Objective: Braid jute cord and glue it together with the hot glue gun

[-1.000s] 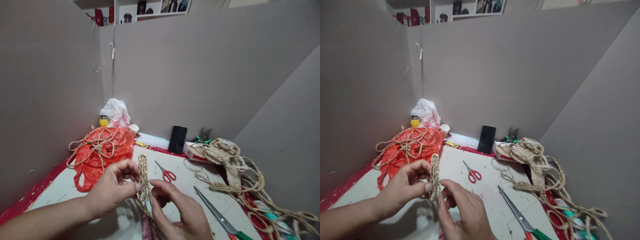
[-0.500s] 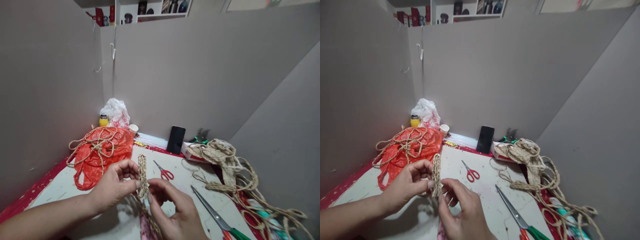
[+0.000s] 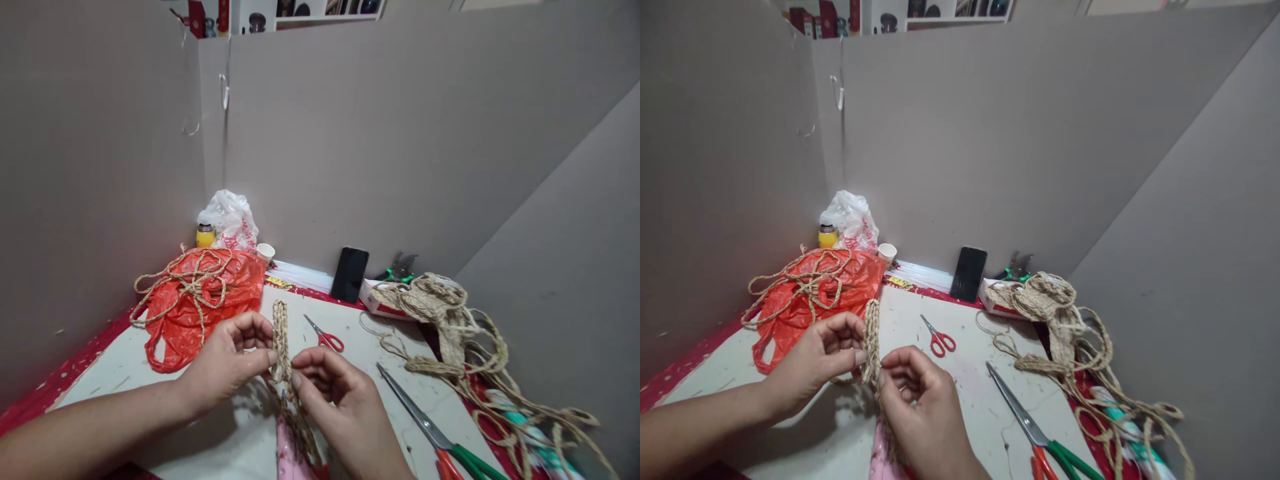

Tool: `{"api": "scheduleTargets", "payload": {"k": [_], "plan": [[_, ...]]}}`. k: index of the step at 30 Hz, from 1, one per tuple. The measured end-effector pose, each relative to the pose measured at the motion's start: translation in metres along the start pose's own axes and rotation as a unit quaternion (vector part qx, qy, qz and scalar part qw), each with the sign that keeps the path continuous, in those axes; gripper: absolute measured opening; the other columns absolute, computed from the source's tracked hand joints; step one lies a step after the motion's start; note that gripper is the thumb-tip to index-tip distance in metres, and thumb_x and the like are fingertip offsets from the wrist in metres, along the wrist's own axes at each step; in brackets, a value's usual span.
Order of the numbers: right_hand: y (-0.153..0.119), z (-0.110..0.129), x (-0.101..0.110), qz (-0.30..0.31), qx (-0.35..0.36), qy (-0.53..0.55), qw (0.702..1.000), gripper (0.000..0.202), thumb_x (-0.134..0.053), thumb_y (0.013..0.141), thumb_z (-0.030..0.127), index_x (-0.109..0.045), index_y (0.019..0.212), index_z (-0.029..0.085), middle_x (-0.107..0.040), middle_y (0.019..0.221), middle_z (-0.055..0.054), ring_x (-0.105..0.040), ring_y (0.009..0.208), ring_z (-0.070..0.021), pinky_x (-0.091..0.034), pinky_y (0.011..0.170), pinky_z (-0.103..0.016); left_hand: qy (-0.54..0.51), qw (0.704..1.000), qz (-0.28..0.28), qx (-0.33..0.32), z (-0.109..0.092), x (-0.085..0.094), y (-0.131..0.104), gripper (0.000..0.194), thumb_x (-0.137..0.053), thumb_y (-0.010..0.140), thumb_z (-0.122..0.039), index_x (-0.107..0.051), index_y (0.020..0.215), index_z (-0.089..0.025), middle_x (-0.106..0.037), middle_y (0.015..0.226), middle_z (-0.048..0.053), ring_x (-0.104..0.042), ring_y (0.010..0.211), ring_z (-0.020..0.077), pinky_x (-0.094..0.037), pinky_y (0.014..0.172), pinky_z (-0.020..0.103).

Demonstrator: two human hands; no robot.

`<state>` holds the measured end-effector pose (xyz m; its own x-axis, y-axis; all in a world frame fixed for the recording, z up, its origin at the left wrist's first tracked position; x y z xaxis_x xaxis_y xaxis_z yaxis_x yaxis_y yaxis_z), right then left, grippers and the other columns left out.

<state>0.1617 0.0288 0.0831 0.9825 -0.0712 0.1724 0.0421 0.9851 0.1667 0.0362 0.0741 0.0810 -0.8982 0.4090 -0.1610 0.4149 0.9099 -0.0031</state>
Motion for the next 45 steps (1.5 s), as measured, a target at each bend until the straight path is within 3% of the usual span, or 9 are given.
{"api": "scheduleTargets", "payload": {"k": [9,13,18,21,25,29,35,42,45], "plan": [[-0.001,-0.009,0.0,-0.03,-0.018,0.051,0.998,0.006,-0.065,0.075,0.023,-0.064,0.078,0.018,-0.065,0.065,0.001,-0.061,0.055,-0.0111,-0.048,0.048,-0.016,-0.012,1.0,-0.01,0.02,0.006,0.002,0.002,0.02,-0.071,0.069,-0.017,-0.055,0.079,-0.017,-0.057,0.066,-0.005,-0.052,0.058,0.0075,-0.042,0.056,0.02],[-0.005,0.01,0.003,-0.043,0.105,-0.081,0.99,0.006,-0.059,0.077,0.015,-0.063,0.077,0.019,-0.065,0.065,0.001,-0.061,0.054,-0.0115,-0.048,0.047,-0.016,-0.024,0.999,0.002,0.033,0.01,0.0,0.003,0.021,-0.072,0.07,-0.02,-0.055,0.081,-0.016,-0.059,0.069,-0.003,-0.054,0.06,0.0083,-0.045,0.058,0.021],[-0.023,0.032,-0.009,-0.027,0.309,-0.261,0.914,0.015,-0.052,0.083,0.006,-0.056,0.092,0.017,-0.064,0.074,-0.004,-0.061,0.063,-0.0157,-0.051,0.057,-0.026,-0.043,0.998,-0.002,0.05,0.017,0.001,0.003,0.023,-0.073,0.069,-0.02,-0.054,0.081,-0.016,-0.058,0.068,-0.004,-0.054,0.057,0.0074,-0.046,0.056,0.02],[-0.029,0.038,-0.015,-0.026,0.364,-0.301,0.881,0.022,-0.051,0.082,0.002,-0.053,0.099,0.016,-0.065,0.076,-0.007,-0.063,0.066,-0.0179,-0.052,0.059,-0.028,-0.046,0.998,-0.01,0.051,0.017,0.002,0.004,0.023,-0.074,0.068,-0.019,-0.054,0.079,-0.016,-0.057,0.065,-0.005,-0.054,0.055,0.0069,-0.046,0.055,0.019],[-0.033,0.048,-0.017,-0.045,0.401,-0.299,0.865,0.026,-0.05,0.08,0.001,-0.051,0.103,0.015,-0.067,0.077,-0.009,-0.065,0.067,-0.0192,-0.055,0.058,-0.028,-0.057,0.997,-0.014,0.051,0.015,0.001,0.004,0.023,-0.074,0.068,-0.021,-0.054,0.078,-0.016,-0.057,0.065,-0.005,-0.055,0.054,0.0072,-0.047,0.055,0.02],[-0.034,0.051,-0.019,-0.046,0.408,-0.309,0.858,0.032,-0.052,0.078,0.003,-0.05,0.108,0.013,-0.069,0.082,-0.012,-0.067,0.071,-0.0203,-0.057,0.061,-0.029,-0.068,0.996,-0.032,0.048,0.013,0.002,0.002,0.022,-0.074,0.067,-0.02,-0.055,0.077,-0.016,-0.057,0.067,-0.005,-0.053,0.056,0.0079,-0.049,0.056,0.022],[-0.034,0.046,-0.022,-0.045,0.392,-0.339,0.854,0.018,-0.055,0.083,0.009,-0.052,0.1,0.015,-0.067,0.076,-0.009,-0.065,0.067,-0.0205,-0.054,0.058,-0.029,-0.099,0.993,-0.031,0.051,0.016,-0.002,-0.001,0.022,-0.074,0.066,-0.018,-0.055,0.075,-0.016,-0.058,0.068,-0.004,-0.052,0.059,0.008,-0.047,0.056,0.02],[-0.028,0.046,-0.005,-0.085,0.328,-0.253,0.906,0.017,-0.053,0.082,0.009,-0.057,0.095,0.019,-0.064,0.073,-0.003,-0.063,0.064,-0.0157,-0.05,0.054,-0.025,-0.107,0.993,0.044,0.029,0.005,-0.01,-0.007,0.026,-0.071,0.075,-0.019,-0.057,0.097,-0.017,-0.063,0.089,0.003,-0.059,0.08,0.0134,-0.049,0.072,0.027],[-0.025,0.05,0.003,-0.092,0.307,-0.215,0.922,0.017,-0.055,0.078,0.009,-0.059,0.092,0.019,-0.065,0.072,-0.001,-0.062,0.059,-0.0132,-0.05,0.05,-0.022,-0.097,0.992,0.078,0.002,-0.002,-0.013,-0.008,0.032,-0.073,0.074,-0.02,-0.058,0.101,-0.018,-0.063,0.09,0.003,-0.059,0.081,0.0147,-0.05,0.071,0.027]]}}
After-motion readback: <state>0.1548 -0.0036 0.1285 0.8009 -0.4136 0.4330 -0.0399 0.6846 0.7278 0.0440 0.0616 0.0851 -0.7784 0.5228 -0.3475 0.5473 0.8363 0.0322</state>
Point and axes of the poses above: each hand's wrist, its own y-axis towards the middle knuckle, its own x-axis out of the back of the hand, z = x × y, the point moved 10 cm from there along y, towards the middle knuckle
